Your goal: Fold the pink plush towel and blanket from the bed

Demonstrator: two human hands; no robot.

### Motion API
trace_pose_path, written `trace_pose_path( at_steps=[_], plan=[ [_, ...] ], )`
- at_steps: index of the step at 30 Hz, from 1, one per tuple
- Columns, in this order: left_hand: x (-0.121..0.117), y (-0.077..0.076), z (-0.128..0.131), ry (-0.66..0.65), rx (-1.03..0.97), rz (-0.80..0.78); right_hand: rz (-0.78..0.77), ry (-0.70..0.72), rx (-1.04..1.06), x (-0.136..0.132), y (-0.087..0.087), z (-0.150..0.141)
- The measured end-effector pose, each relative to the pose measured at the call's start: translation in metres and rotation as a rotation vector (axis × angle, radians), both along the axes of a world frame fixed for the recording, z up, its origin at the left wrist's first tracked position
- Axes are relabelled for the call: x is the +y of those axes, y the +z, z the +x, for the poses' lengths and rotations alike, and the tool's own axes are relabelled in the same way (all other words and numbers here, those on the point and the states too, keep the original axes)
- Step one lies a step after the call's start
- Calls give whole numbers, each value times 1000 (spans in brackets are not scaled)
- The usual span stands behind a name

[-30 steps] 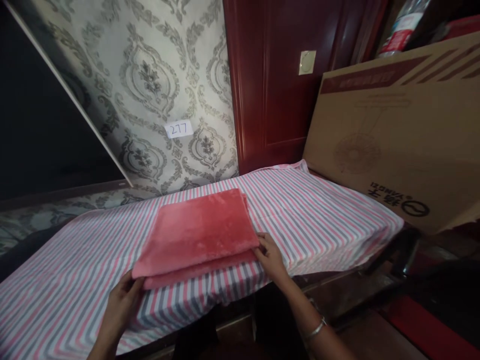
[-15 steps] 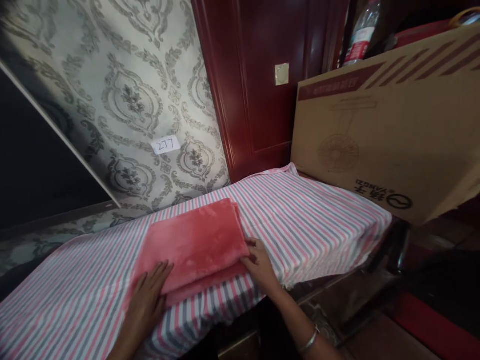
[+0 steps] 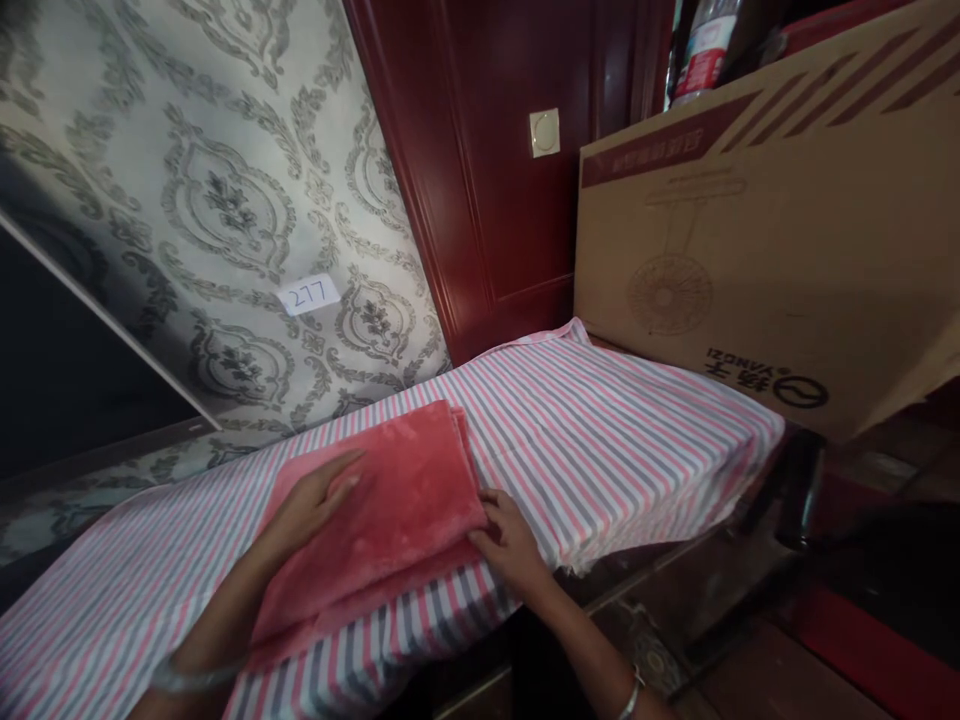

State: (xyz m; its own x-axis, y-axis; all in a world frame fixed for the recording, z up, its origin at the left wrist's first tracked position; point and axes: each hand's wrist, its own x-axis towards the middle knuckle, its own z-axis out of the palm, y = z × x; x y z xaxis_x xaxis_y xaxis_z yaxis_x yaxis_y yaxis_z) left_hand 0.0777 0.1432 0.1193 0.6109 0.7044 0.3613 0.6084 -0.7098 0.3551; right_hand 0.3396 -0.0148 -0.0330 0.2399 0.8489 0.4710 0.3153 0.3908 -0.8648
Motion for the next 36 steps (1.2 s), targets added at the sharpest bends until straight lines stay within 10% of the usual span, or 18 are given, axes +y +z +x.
trace_pose_path(
  at_steps=[5, 12, 18, 24, 29, 36],
  plan=[
    [40, -22, 62, 144, 204, 105, 12, -6, -25, -5, 0, 0],
    [42, -84, 62, 209, 334, 190, 25, -36, -39, -7, -1, -6],
    [50, -53, 73, 154, 310, 115, -22, -60, 79, 0, 16, 20],
    [51, -16, 143, -402, 313, 152, -91, -167, 124, 38, 29, 59],
    [57, -24, 177, -551, 374, 157, -161, -136, 152, 97, 37, 81],
    [66, -47, 159, -511, 90, 239, -207, -184, 96, 188, 50, 82]
  ],
)
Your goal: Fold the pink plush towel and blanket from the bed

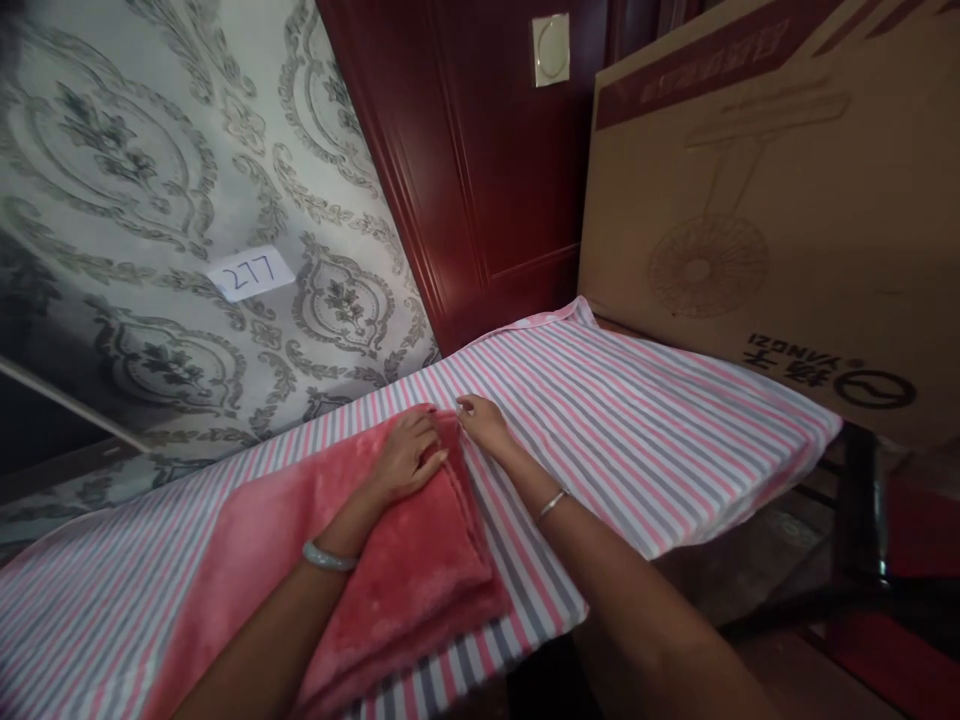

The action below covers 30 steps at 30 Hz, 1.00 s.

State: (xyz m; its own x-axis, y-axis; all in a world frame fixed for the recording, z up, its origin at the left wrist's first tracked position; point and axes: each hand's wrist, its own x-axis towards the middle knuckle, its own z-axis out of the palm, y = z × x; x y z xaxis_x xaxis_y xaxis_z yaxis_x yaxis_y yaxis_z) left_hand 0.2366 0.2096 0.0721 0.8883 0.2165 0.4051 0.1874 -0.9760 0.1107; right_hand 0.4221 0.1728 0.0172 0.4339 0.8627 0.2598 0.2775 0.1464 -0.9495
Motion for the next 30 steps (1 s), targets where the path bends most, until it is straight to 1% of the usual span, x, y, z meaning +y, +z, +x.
trace_pose_path(
  at_steps=[2, 4, 7, 11, 14, 19, 23, 26, 28, 30],
  plan=[
    [1, -2, -4, 11, -121, -49, 0, -7, -4, 13, -4, -4],
    [4, -3, -8, 17, -265, -120, 4, -7, -9, 18, -12, -7],
    [9, -4, -13, 38, -474, -221, 17, 7, 10, 16, -24, -10],
    [13, -6, -17, 39, -628, -312, 74, 24, 74, 13, -29, -12],
    [13, -7, -18, 44, -658, -344, 108, 43, 105, 13, -26, -15],
    [14, -8, -16, 39, -667, -369, 103, 36, 127, 8, -17, -24],
    [14, -9, -17, 38, -671, -370, 126, 101, 232, 3, -10, -32],
    [14, -9, -18, 47, -681, -370, 135, 135, 277, 2, -8, -37],
    [13, -8, -18, 63, -690, -377, 127, 116, 263, 2, -9, -38],
    [13, -8, -19, 76, -698, -391, 116, 68, 233, 2, -12, -39]
  ],
)
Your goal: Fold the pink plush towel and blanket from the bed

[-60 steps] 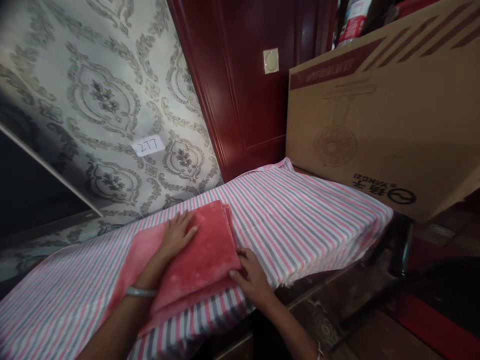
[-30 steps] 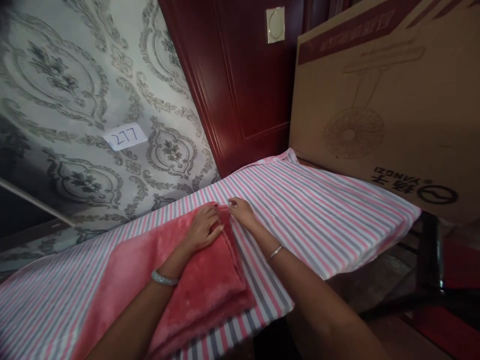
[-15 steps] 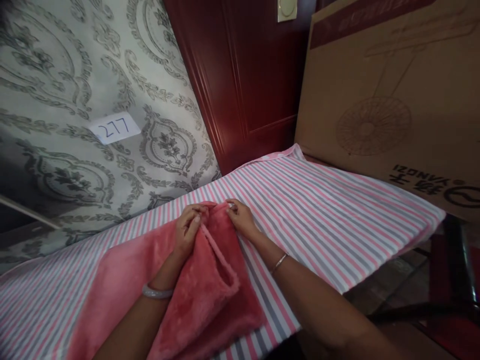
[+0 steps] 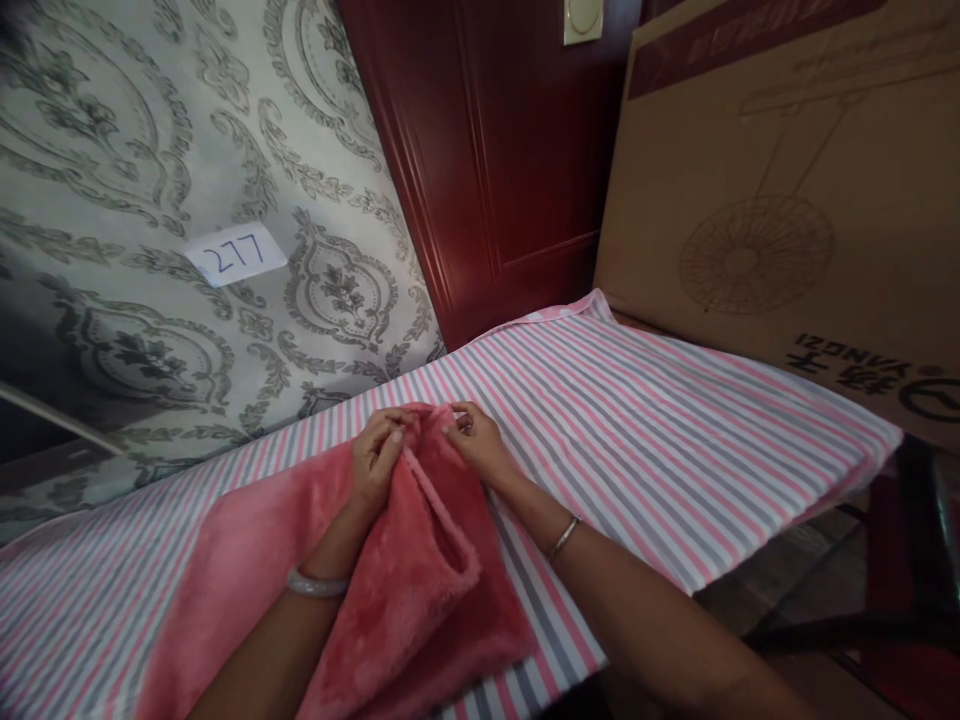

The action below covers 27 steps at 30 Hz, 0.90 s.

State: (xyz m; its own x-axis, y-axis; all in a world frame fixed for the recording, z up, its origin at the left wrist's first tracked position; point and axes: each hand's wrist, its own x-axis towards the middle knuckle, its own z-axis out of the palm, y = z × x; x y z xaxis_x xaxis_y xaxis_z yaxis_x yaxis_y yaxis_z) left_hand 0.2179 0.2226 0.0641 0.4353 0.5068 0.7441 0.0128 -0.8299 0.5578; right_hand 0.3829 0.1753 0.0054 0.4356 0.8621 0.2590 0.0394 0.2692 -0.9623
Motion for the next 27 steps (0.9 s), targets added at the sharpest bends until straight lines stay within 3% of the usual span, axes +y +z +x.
trace_pose_path(
  at_steps=[4, 10, 16, 22, 27],
  plan=[
    [0, 0, 0, 2, -2, -23, 17, -94, -67, 1, -4, -3],
    [0, 0, -1, -11, -8, -25, 75, -89, -173, 0, -2, -5],
    [1, -1, 0, -18, -17, -20, 82, -152, -51, -3, 4, -6],
    [0, 0, -1, -11, -3, -26, 78, 22, 135, -10, 10, -10],
    [-1, 1, -1, -8, 1, -38, 136, -5, -101, -13, 11, -13]
  ],
)
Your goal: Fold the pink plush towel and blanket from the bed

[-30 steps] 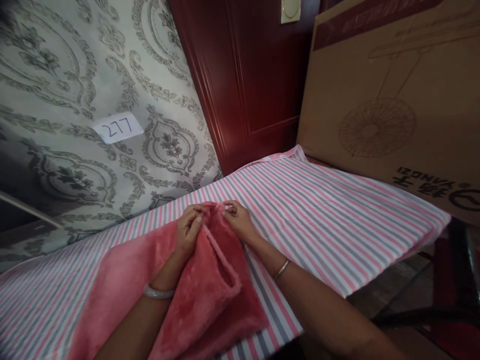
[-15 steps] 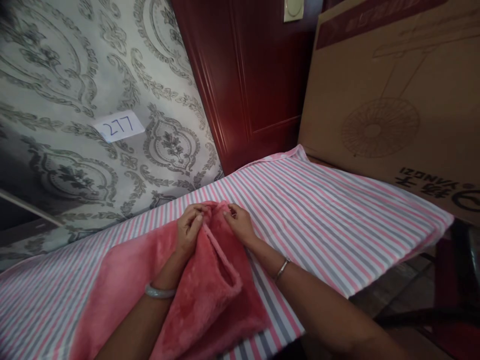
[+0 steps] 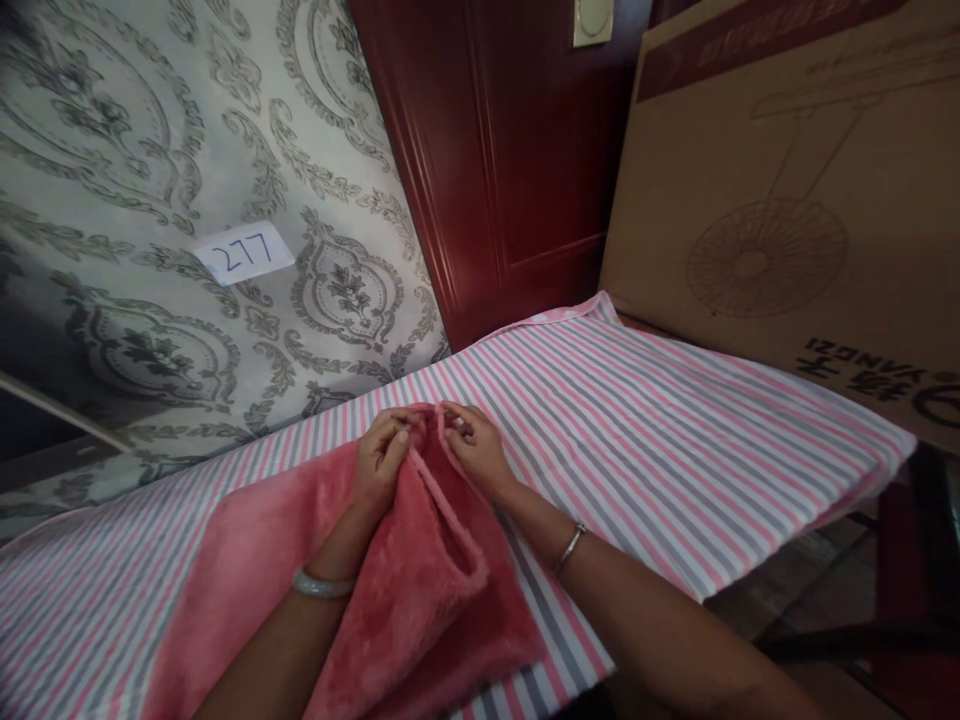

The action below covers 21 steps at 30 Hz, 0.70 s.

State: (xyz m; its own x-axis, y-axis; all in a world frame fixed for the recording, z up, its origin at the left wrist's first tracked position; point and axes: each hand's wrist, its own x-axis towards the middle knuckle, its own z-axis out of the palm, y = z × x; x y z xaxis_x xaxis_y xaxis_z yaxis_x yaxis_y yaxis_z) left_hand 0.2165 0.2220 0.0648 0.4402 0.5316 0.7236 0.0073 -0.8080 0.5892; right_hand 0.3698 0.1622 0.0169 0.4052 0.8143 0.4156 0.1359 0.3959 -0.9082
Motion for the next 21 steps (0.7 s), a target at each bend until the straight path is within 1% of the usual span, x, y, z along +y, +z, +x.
trace_pose_path(
  at_steps=[4, 6, 8, 12, 17, 19, 21],
  plan=[
    [1, 0, 1, 16, 10, 6, 67, 2, -262, 0, -3, -3],
    [1, 0, 0, 16, 10, 2, 88, 7, -361, 1, -7, -5],
    [1, 0, 0, 9, 11, -2, 85, -17, -427, 3, -9, -8],
    [0, 0, 0, 8, 12, -3, 95, -73, -493, 3, -7, -13],
    [1, -1, 0, -12, -10, -5, 148, -63, -527, 2, -3, -15],
    [0, -1, 0, -8, -10, -13, 131, -56, -566, 2, -2, -15],
    [0, -1, 0, 5, -7, -19, 80, -54, -616, 1, -1, -14]
  ],
)
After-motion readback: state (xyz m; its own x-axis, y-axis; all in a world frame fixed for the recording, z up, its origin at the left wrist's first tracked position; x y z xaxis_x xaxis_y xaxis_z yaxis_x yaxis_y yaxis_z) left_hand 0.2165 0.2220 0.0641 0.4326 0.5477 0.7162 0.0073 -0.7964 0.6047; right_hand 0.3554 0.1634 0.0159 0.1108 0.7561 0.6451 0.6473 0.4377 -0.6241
